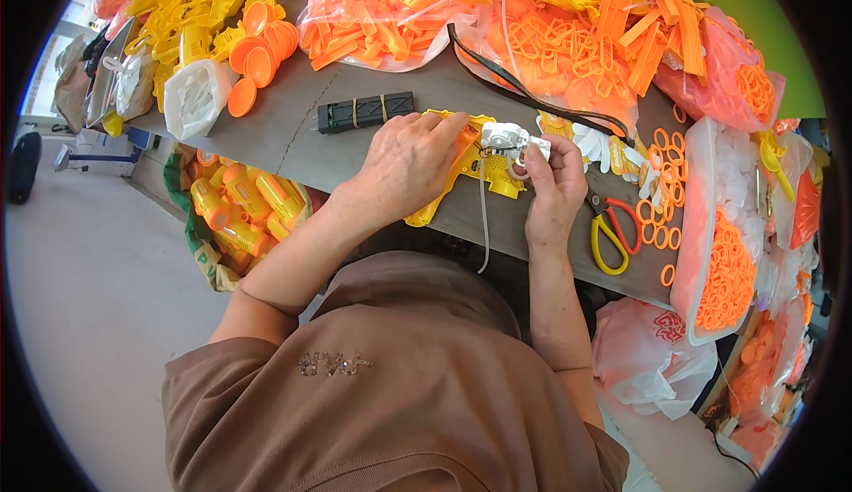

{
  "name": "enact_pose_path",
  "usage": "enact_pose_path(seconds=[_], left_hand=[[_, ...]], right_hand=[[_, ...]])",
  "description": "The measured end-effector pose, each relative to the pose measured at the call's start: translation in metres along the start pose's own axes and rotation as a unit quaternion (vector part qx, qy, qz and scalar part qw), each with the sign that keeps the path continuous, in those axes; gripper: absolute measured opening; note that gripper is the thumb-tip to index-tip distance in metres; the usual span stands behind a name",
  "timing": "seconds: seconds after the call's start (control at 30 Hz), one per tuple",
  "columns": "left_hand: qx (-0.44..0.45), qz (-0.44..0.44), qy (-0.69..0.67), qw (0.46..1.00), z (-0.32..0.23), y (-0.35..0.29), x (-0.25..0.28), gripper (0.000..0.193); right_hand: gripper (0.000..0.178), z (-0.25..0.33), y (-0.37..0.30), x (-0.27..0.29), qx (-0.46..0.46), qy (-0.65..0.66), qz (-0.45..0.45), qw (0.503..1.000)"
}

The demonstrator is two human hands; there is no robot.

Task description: Manually assembling plastic toy gun components and trimming parts with scissors.

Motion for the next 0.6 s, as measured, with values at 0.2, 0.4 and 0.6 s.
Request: enact_pose_path(seconds=[0.2, 0.4, 0.6], left_hand=[[-0.014, -0.091, 0.025, 0.995, -0.001, -0.007, -0.004, 0.027], [-0.03, -0.096, 0.048, 0.994, -0.002, -0.013, -0.005, 0.031], [-0.033, -0.178, 0.018, 0.983, 0.0, -0.014, 0.02, 0.031]], right_hand=[[0.024, 0.0, 0.001, 0.001, -0.005, 0.002, -0.011, 1.0], [0.02, -0.003, 0.003, 0.005, -0.026, 0.03, -0.009, 0.999], [0.018, -0.002, 0.012, 0.0, -0.105, 0.063, 0.023, 0.992]])
Point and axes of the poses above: each hand's wrist, its own y-axis towards the middle knuckle, its own x-axis out of the back of the hand, z = x × y, the point moved 9 cm from there along y, towards the middle knuckle
